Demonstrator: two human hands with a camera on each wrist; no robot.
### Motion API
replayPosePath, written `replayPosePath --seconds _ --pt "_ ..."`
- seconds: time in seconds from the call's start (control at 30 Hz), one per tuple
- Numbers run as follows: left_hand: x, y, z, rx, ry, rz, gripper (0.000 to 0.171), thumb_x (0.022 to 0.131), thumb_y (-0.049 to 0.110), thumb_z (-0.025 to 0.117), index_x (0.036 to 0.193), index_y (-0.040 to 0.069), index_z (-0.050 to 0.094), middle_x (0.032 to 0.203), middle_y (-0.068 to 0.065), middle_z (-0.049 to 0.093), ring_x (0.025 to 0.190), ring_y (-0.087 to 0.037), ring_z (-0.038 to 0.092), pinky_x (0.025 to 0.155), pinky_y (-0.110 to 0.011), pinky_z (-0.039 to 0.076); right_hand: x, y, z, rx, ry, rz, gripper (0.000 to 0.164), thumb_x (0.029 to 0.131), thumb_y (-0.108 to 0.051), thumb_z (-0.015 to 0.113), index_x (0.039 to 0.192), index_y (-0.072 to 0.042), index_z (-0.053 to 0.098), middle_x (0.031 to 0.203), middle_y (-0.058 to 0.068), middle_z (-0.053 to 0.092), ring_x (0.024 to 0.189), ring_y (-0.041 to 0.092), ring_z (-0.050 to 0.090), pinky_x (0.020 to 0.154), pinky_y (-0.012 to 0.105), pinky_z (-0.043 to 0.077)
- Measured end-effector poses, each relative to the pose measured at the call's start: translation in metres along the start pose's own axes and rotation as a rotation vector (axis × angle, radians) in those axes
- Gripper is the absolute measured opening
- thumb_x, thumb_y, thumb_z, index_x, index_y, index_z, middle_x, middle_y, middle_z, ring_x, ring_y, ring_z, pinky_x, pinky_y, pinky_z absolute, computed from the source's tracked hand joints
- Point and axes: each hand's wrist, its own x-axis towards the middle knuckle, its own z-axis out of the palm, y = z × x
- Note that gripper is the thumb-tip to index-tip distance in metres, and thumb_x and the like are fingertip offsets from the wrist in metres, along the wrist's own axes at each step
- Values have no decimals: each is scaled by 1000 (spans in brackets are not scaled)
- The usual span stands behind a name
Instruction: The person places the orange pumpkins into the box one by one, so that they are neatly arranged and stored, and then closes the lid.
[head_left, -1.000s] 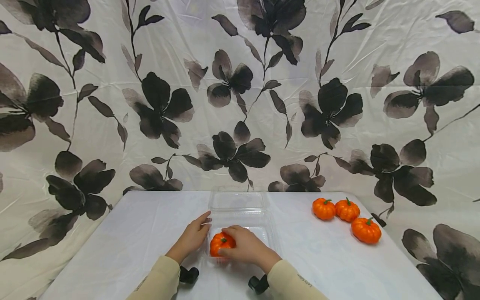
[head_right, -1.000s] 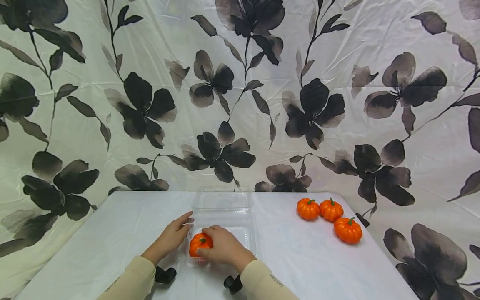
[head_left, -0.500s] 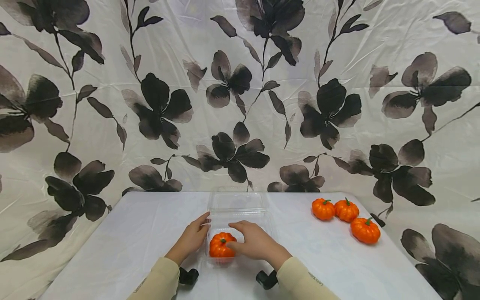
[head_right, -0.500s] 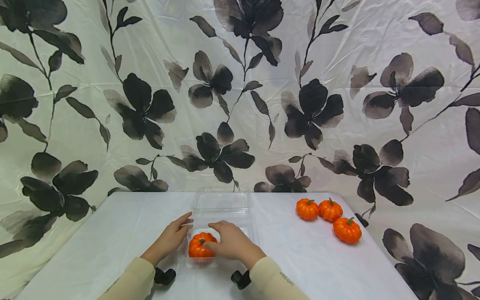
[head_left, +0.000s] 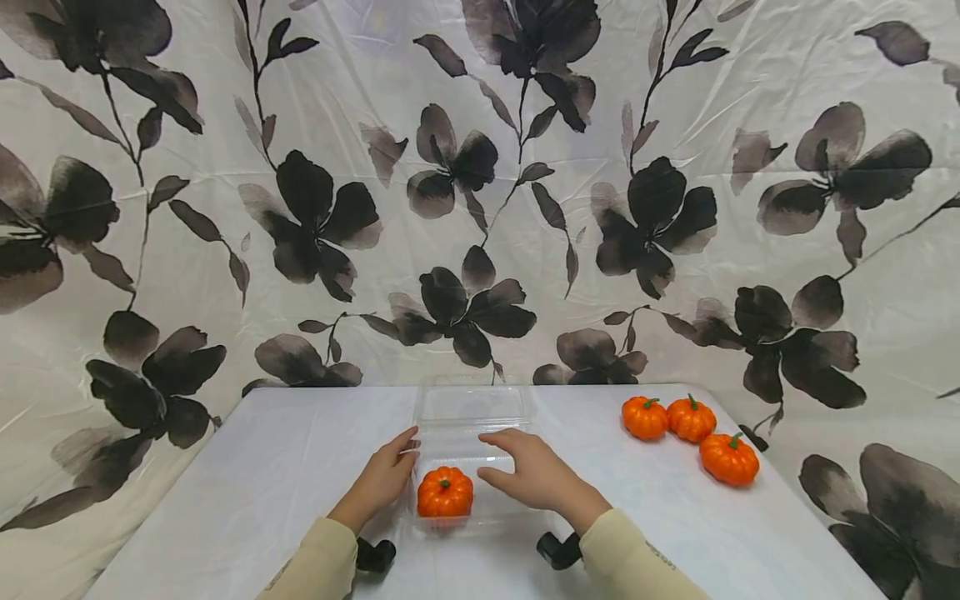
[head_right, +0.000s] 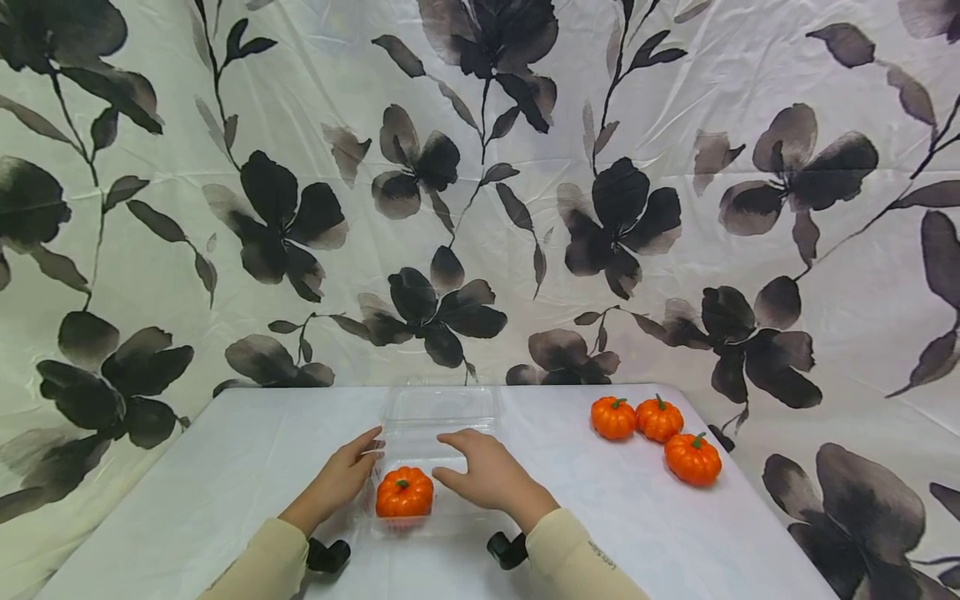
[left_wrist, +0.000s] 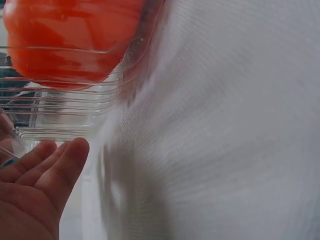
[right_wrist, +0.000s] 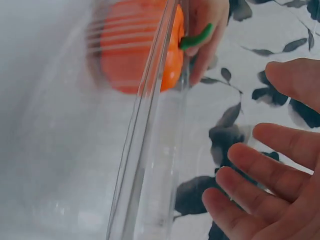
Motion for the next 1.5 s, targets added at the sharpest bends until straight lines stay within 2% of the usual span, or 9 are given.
replayPosePath --seconds 0.33,0.5,0.77,1.03,1.5 --pt "1 -7 0 -6 27 34 50 99 14 47 148 4 38 134 -20 57 118 -35 60 99 -50 49 -11 18 -12 -7 66 -6 50 92 -43 61 135 -19 57 135 2 59 124 26 56 103 48 46" --pt "1 -9 2 -16 17 16 50 100 14 47 148 5 37 135 -19 57 115 -31 61 97 -48 51 -18 30 -16 8 94 9 47 92 -41 62 133 -19 59 132 0 61 115 25 61 95 44 52" --pt "1 -6 0 -3 -1 0 51 100 15 46 149 6 36 136 -19 56 119 -33 59 99 -49 49 -27 47 -21 9 167 63 39 91 -36 65 128 -23 62 127 -3 63 103 23 64 88 42 55" --pt "5 -4 -2 16 -8 17 51 100 16 46 149 6 37 136 -19 56 119 -34 59 98 -49 50 -33 62 -32 -18 231 135 38 89 -33 67 126 -21 64 124 -2 65 106 24 64 91 42 55" --pt "3 -5 -1 12 -5 6 51 100 16 46 149 6 36 137 -19 56 119 -34 59 99 -48 49 -49 88 -48 -39 224 224 45 90 -36 66 130 -18 61 128 7 64 110 30 62 93 48 53"
